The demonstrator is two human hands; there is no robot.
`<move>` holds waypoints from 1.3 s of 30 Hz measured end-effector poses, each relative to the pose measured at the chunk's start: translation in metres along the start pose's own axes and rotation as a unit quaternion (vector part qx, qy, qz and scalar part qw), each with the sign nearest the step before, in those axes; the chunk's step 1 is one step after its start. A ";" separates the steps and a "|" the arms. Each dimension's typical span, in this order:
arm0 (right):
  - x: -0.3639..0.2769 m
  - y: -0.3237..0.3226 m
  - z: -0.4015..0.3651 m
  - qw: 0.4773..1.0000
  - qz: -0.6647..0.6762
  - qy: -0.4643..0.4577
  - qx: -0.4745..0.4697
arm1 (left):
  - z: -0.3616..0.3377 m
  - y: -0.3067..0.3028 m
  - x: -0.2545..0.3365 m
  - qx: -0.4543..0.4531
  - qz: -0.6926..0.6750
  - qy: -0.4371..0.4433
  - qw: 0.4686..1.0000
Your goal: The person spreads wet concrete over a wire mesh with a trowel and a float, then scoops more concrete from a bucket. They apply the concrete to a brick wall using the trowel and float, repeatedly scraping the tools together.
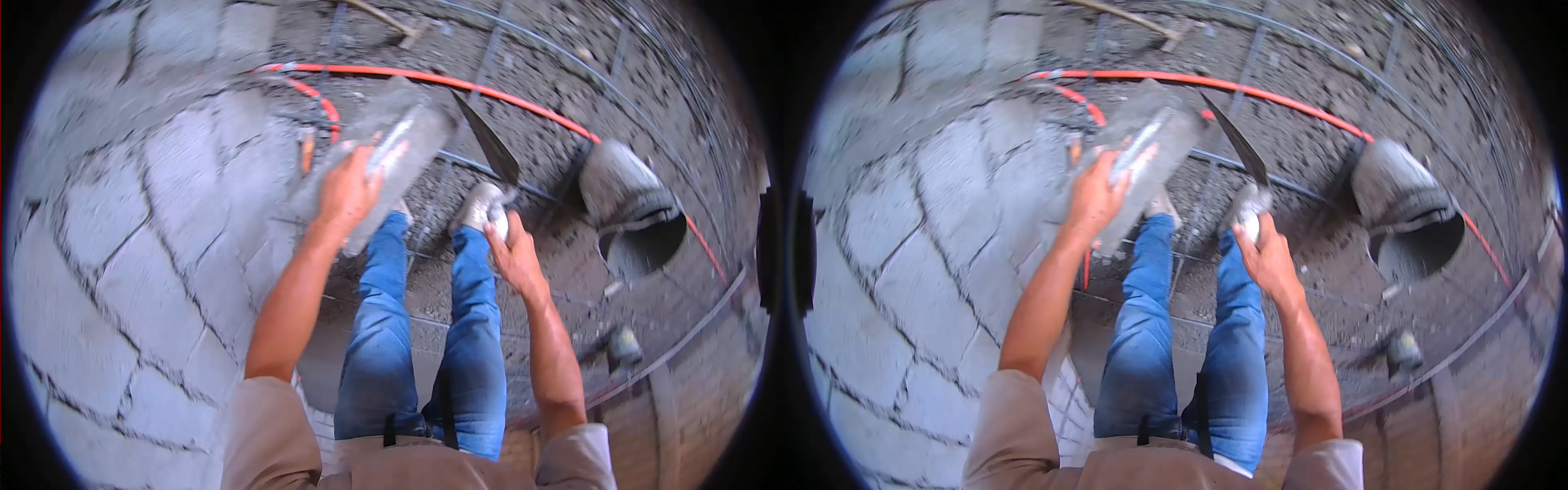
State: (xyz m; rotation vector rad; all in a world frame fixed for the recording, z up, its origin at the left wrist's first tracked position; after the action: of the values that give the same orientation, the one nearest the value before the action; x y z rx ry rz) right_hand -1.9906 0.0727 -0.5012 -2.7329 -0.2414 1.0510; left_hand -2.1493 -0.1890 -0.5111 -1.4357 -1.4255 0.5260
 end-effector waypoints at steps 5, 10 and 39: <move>-0.015 0.010 -0.017 0.999 0.015 0.028 -0.035 | -0.063 -0.060 -0.021 0.101 -0.054 -0.098 0.989; -0.110 0.021 -0.030 0.990 -0.042 -0.035 -0.130 | -0.159 -0.174 -0.047 0.260 -0.039 -0.235 0.936; -0.396 0.233 -0.142 0.855 -0.091 -0.405 -0.311 | -0.317 -0.416 -0.047 0.409 0.145 -0.309 0.846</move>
State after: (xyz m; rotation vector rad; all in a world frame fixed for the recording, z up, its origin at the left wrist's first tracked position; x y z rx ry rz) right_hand -2.1667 -0.2590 -0.2014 -2.4331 -1.1073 2.3333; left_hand -2.0906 -0.4225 -0.0448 -0.7797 -1.1830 1.6829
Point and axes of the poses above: each hand's wrist, its own z-axis towards the middle knuckle, its own y-axis out of the palm, x = y × z, the point moved 5 cm from there along z, towards the middle knuckle, and after that the axes turned 12 degrees about z, right-handed, at the moved point
